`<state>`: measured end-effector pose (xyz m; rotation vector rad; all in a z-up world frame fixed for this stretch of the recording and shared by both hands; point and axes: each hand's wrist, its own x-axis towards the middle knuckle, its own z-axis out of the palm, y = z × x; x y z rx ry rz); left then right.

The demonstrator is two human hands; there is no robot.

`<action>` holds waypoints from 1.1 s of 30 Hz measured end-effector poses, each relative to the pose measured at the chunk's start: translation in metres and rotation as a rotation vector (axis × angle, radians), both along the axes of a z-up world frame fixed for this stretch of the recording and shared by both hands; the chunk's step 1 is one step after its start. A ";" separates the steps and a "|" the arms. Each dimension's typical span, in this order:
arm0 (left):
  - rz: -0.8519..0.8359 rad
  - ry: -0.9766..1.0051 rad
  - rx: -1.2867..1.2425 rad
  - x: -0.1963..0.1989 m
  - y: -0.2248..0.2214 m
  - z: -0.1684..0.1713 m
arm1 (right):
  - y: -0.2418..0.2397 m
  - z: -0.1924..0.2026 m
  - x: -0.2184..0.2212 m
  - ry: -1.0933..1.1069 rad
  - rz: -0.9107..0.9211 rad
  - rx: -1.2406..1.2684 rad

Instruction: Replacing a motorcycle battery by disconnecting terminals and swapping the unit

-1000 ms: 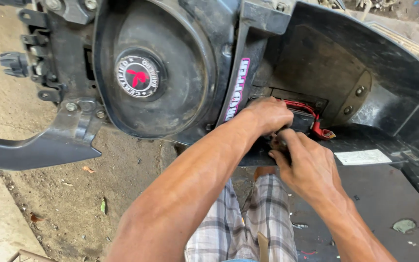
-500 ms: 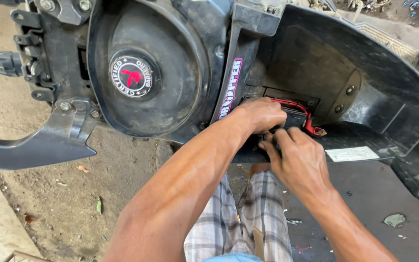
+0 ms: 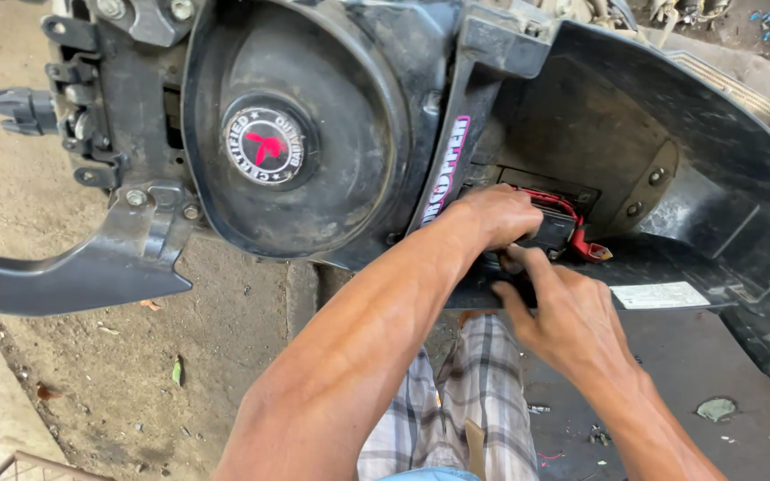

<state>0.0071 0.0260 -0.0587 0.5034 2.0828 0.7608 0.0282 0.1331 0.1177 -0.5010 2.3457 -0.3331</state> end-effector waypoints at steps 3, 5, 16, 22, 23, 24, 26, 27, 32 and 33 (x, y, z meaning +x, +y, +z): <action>-0.008 0.051 0.033 0.003 0.004 -0.015 | 0.014 -0.017 0.007 0.136 0.052 0.008; -0.005 0.011 0.010 -0.002 0.003 -0.001 | 0.008 -0.020 0.008 0.194 0.093 -0.009; 0.085 -0.158 -0.058 -0.001 0.032 -0.033 | 0.002 -0.015 0.007 0.142 0.002 0.038; -0.150 -0.153 0.021 -0.016 0.006 -0.001 | 0.001 -0.002 0.000 -0.086 -0.002 0.086; -0.148 -0.147 0.019 -0.016 0.006 -0.003 | 0.004 -0.007 0.001 -0.054 0.056 0.142; -0.146 -0.141 0.017 -0.017 0.005 -0.004 | 0.006 -0.011 0.002 -0.021 0.114 0.197; -0.160 -0.144 0.005 -0.017 0.002 0.002 | -0.001 -0.012 0.006 -0.034 0.115 0.213; -0.167 -0.150 -0.002 -0.017 0.002 0.005 | -0.004 -0.012 0.007 -0.051 0.124 0.230; -0.141 -0.200 -0.020 -0.023 0.001 0.002 | -0.017 -0.006 -0.003 -0.115 -0.037 0.184; -0.149 -0.200 -0.016 -0.024 0.005 0.003 | -0.013 -0.005 -0.004 -0.085 -0.001 0.230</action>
